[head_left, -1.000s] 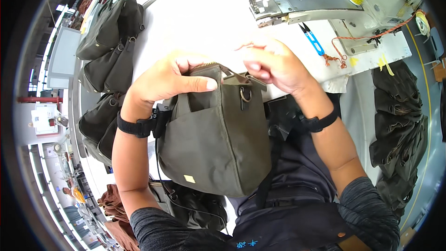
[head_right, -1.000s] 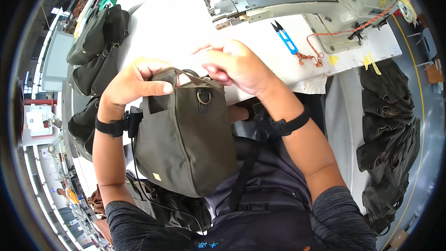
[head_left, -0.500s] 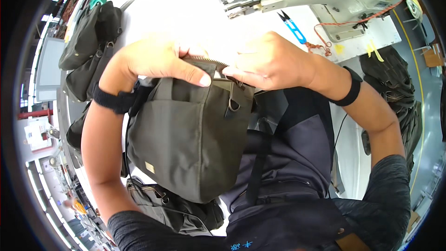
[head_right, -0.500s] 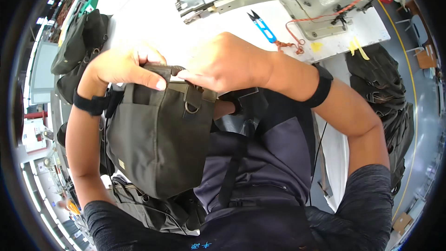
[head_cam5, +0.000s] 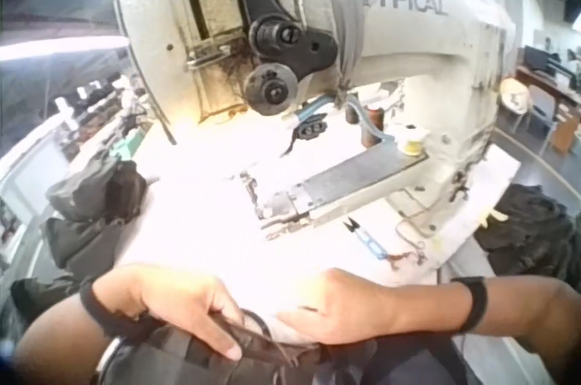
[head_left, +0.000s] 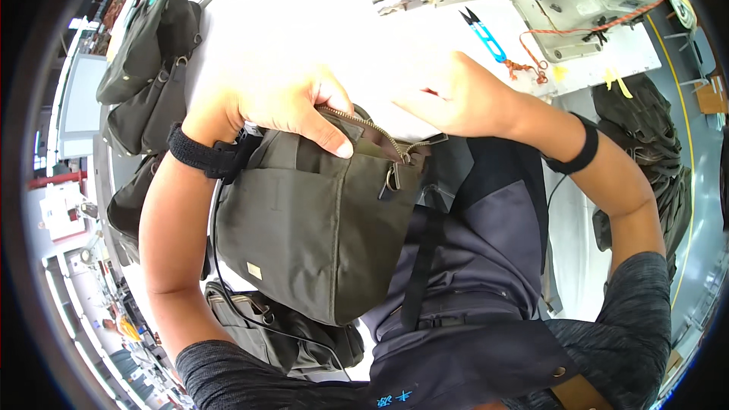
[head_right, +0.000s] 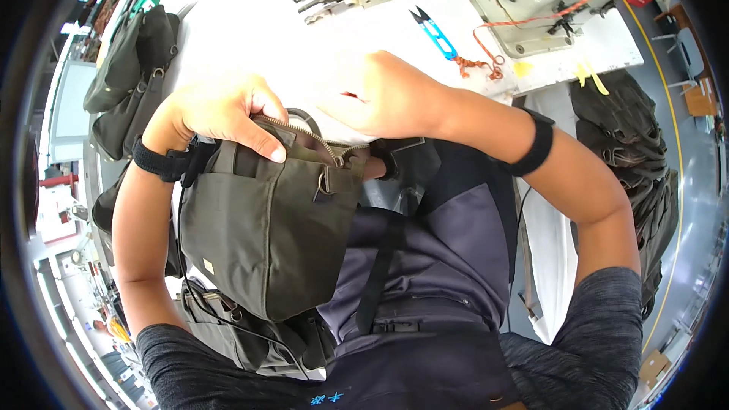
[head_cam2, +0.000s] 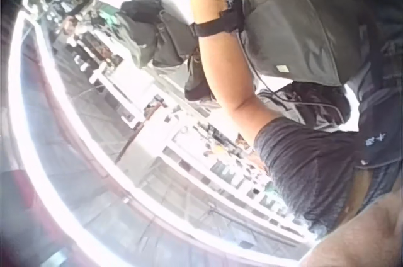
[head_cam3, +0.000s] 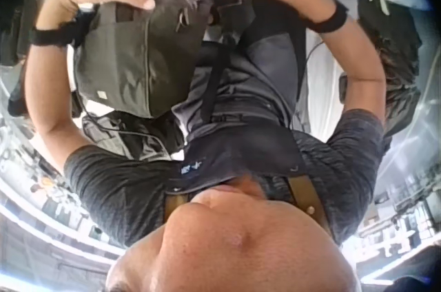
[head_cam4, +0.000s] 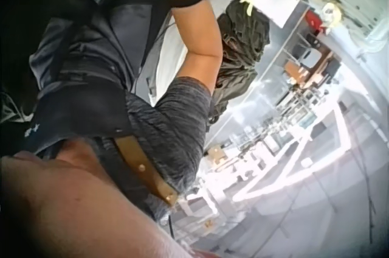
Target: The person uses an industrial sewing machine to stitch a zipper onto a dark green canvas bag. They guide the bag under the needle, sew along the zipper edge, and periodically stop to adjust the fabric and trim threads. The person repeats this process on multiple bags, handling them one at a time.
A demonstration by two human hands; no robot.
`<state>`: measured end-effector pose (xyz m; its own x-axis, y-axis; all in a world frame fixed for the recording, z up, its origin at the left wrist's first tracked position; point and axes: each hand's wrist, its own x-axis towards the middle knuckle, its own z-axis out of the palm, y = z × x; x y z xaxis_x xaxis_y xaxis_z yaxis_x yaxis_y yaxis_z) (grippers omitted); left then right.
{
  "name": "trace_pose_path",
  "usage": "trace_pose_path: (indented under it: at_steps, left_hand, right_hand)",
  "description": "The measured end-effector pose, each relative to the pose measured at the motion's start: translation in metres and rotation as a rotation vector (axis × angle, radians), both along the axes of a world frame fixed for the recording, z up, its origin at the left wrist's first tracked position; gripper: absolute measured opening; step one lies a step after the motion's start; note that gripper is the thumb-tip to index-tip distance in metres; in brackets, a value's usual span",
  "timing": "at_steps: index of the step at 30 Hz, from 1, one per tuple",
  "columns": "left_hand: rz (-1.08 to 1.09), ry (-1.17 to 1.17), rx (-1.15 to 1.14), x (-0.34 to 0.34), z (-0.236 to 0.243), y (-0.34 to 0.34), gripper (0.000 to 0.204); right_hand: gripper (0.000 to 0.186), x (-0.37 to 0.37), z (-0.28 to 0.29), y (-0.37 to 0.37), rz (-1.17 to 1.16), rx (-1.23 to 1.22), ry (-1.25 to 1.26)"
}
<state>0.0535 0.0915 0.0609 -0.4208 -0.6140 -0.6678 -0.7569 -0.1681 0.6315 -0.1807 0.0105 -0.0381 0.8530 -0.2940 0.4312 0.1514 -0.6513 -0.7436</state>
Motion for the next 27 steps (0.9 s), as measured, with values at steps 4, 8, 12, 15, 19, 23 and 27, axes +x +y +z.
trace_pose_path:
  at_steps: [4, 8, 12, 15, 19, 23, 27]
  left_hand:
    - [0.051, 0.058, 0.011, 0.002, -0.001, 0.009, 0.027]
    - [0.097, 0.133, -0.093, 0.011, -0.002, 0.026, 0.028]
    - [0.103, 0.048, -0.067, 0.006, -0.001, 0.017, 0.028]
    - [0.089, 0.117, -0.067, 0.001, 0.002, 0.017, 0.029]
    - [0.057, 0.070, -0.127, -0.010, 0.004, 0.018, 0.031]
    - [-0.013, 0.030, -0.260, -0.015, 0.010, 0.019, 0.032]
    - [-0.084, -0.236, -0.286, -0.023, 0.017, 0.020, 0.032]
  right_hand:
    - [0.010, -0.004, 0.004, 0.021, 0.059, 0.001, -0.145]
    - [0.009, -0.019, -0.020, 0.004, 0.077, -0.469, -0.073]
    - [0.010, -0.014, -0.005, 0.016, 0.017, -0.371, -0.307]
    - [0.017, -0.017, 0.032, 0.031, 0.118, 0.339, 0.020]
    - [0.023, -0.010, 0.035, 0.034, 0.075, 1.117, -0.010]
    - [0.021, -0.003, -0.005, 0.027, -0.068, -0.036, -0.153]
    - [0.027, -0.005, -0.001, 0.021, -0.095, -0.567, -0.177]
